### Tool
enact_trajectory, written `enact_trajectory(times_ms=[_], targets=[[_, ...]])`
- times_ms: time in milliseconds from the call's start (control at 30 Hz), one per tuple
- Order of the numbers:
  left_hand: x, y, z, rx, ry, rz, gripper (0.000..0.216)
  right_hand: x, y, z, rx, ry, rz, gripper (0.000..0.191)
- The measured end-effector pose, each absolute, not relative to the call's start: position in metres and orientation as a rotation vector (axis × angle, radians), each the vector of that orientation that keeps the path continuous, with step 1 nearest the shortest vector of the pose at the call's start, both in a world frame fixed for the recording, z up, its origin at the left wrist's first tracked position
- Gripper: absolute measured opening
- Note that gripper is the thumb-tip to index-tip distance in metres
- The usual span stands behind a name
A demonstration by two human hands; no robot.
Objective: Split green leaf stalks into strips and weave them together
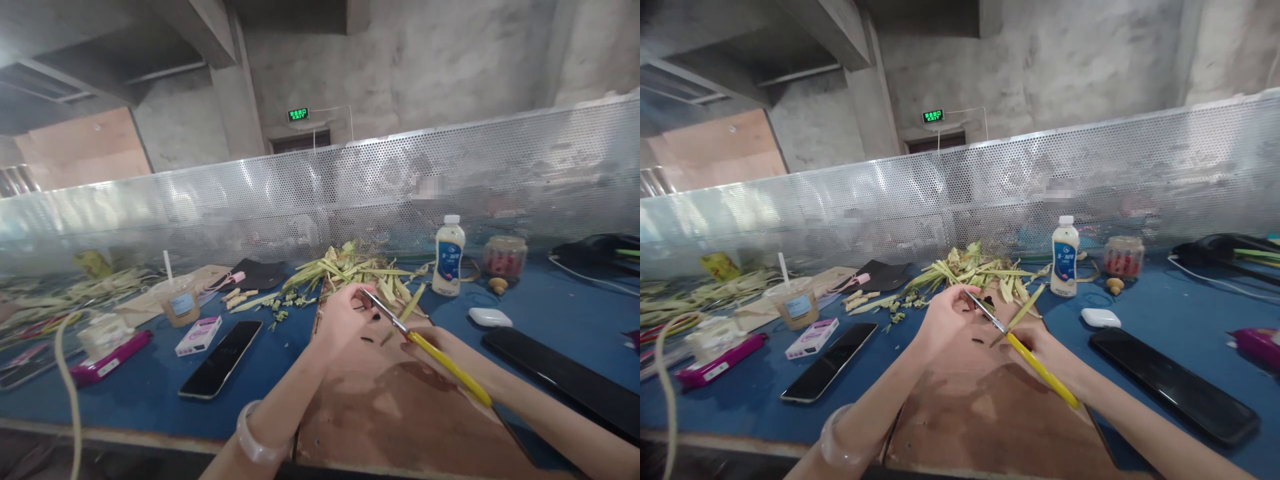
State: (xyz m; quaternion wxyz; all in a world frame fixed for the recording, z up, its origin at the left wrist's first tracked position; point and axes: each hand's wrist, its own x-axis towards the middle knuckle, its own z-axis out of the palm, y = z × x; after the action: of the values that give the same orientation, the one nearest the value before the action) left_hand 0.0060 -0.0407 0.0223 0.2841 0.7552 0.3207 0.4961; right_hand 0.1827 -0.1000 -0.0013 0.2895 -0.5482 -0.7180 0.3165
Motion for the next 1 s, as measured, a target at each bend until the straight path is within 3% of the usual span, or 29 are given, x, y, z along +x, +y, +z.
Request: enact_trajectory(times_ms=[1000], targets=[[0.0089, -0.0391, 0.0203, 1.971, 0.801, 1.293, 0.028, 0.1771, -0.0999, -0.0015, -1.41, -1.821, 0.962, 0.023]])
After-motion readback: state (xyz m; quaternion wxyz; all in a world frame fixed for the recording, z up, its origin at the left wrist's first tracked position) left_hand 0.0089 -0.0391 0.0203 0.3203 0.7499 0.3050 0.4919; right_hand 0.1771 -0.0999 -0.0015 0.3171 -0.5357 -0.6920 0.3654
